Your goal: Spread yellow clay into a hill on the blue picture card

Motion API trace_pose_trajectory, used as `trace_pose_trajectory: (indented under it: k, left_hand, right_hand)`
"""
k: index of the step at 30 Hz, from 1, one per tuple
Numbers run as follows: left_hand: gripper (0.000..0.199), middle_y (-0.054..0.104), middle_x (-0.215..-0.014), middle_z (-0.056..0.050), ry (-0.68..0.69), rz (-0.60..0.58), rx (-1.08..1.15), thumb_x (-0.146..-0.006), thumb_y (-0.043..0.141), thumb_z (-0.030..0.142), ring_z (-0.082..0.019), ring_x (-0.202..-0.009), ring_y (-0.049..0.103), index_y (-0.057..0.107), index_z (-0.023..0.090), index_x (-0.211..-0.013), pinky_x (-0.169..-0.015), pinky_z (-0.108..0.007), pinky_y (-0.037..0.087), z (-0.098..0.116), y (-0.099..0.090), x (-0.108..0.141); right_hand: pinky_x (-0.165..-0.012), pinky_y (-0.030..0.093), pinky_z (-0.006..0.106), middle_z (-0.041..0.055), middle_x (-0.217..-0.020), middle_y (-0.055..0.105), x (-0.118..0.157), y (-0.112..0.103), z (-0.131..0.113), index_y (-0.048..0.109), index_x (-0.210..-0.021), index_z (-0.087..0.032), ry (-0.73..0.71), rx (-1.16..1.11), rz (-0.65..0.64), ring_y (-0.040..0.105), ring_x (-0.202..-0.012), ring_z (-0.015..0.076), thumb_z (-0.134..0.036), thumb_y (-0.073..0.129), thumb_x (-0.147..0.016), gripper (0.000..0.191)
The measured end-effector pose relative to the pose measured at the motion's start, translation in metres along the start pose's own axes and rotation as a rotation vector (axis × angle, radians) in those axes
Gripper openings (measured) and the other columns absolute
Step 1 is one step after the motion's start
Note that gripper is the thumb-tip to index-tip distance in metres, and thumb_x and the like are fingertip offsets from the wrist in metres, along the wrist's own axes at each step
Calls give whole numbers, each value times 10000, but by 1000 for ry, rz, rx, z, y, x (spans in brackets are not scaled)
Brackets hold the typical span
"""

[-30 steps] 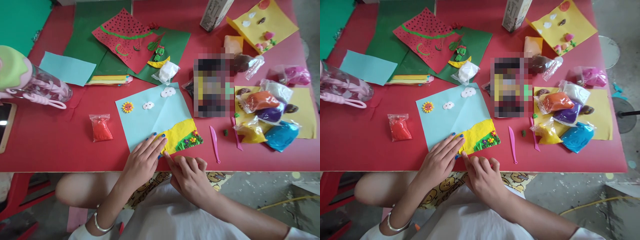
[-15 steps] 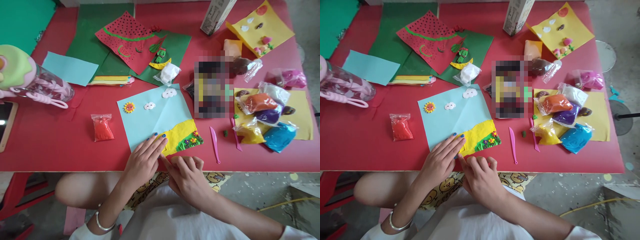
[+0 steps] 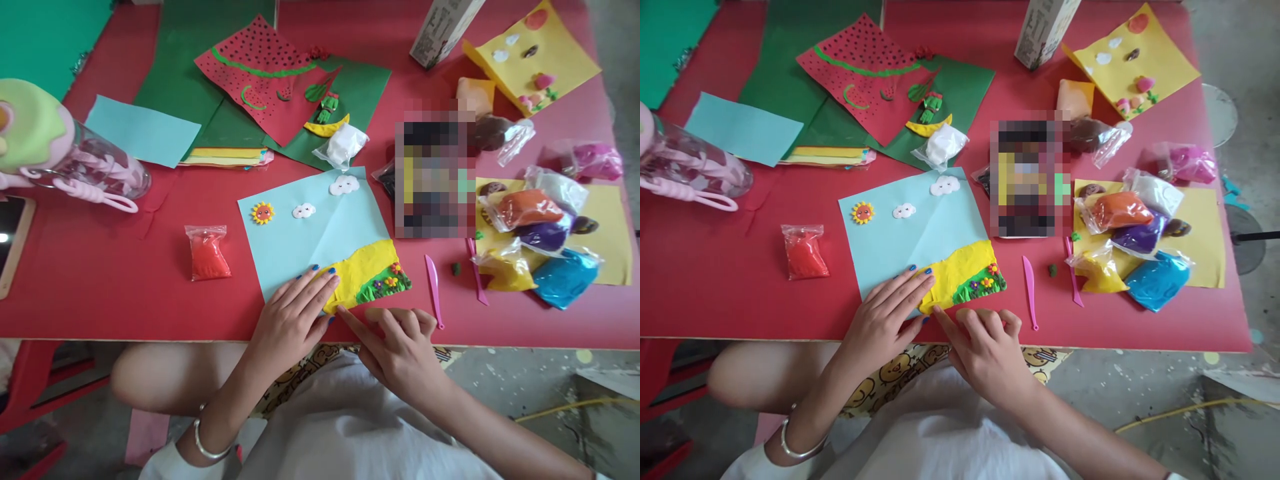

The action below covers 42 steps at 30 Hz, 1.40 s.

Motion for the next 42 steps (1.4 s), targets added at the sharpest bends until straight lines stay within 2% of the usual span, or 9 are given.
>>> trace_pose_trajectory:
  k: [7, 11, 15, 20, 28, 35, 42]
  left_hand:
    - [452, 569, -1420, -65, -29, 12, 22, -976, 483, 252, -230, -1330, 507, 463, 151, -1416, -1018, -370, 432, -1, -1, -3]
    - [415, 606, -1378, -63, -47, 53, 13, -975, 496, 234, -215, -1281, 548, 495, 170, -1385, -997, -355, 437, 0, -3, -6]
    - [389, 625, -1354, -58, -62, 64, 3, -994, 455, 221, -209, -1256, 568, 505, 185, -1378, -982, -344, 441, 0, -6, -8]
    - [461, 601, -1378, -77, -64, 7, 49, -979, 493, 325, -239, -1286, 542, 466, 205, -1423, -1007, -372, 441, -3, -4, -7]
    - [427, 611, -1364, -63, -106, 20, 61, -954, 515, 223, -222, -1268, 548, 495, 190, -1380, -1016, -363, 425, -5, -3, -8]
    - [499, 554, -1428, -59, -119, -52, 140, -932, 468, 165, -228, -1325, 493, 439, 203, -1428, -1056, -381, 413, -6, -2, -7]
    - [514, 568, -1412, -58, -137, -43, 112, -917, 476, 152, -232, -1311, 506, 448, 214, -1427, -1049, -385, 417, -6, -1, -8]
  right_hand:
    - [-763, 271, 371, 42, -897, 558, 5, -2, 8, 203, -1569, -281, 24, -71, 4, 406, -804, 219, -166, 472, -918, 714]
    - [-767, 273, 364, 38, -899, 528, 9, -9, 20, 198, -1565, -326, 68, -83, 69, 407, -792, 207, -156, 440, -928, 702]
    - [-752, 284, 360, 33, -894, 534, 10, -9, 20, 170, -1571, -320, 27, -93, 44, 416, -787, 204, -149, 478, -908, 750]
    - [-761, 295, 364, 31, -877, 542, 12, -6, 18, 290, -1541, -325, -7, -101, 24, 414, -787, 201, -159, 520, -886, 714]
    - [-774, 273, 368, 45, -888, 547, 10, 1, 13, 509, -1426, -310, -60, -46, 28, 402, -814, 206, -186, 538, -894, 548]
    - [-763, 290, 365, 40, -899, 564, 11, -3, 17, 398, -1498, -307, -71, -59, 60, 408, -808, 203, -195, 563, -882, 647]
    - [-770, 287, 376, 55, -981, 595, 9, 4, 16, 415, -1486, -328, -69, -5, 6, 431, -847, 211, -227, 576, -877, 638]
Point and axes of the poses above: each hand's wrist, its own x-axis away from the middle knuckle, its own y-axis out of the palm, z = x × y, the point moved 10 cm from there along -x, towards the middle knuckle
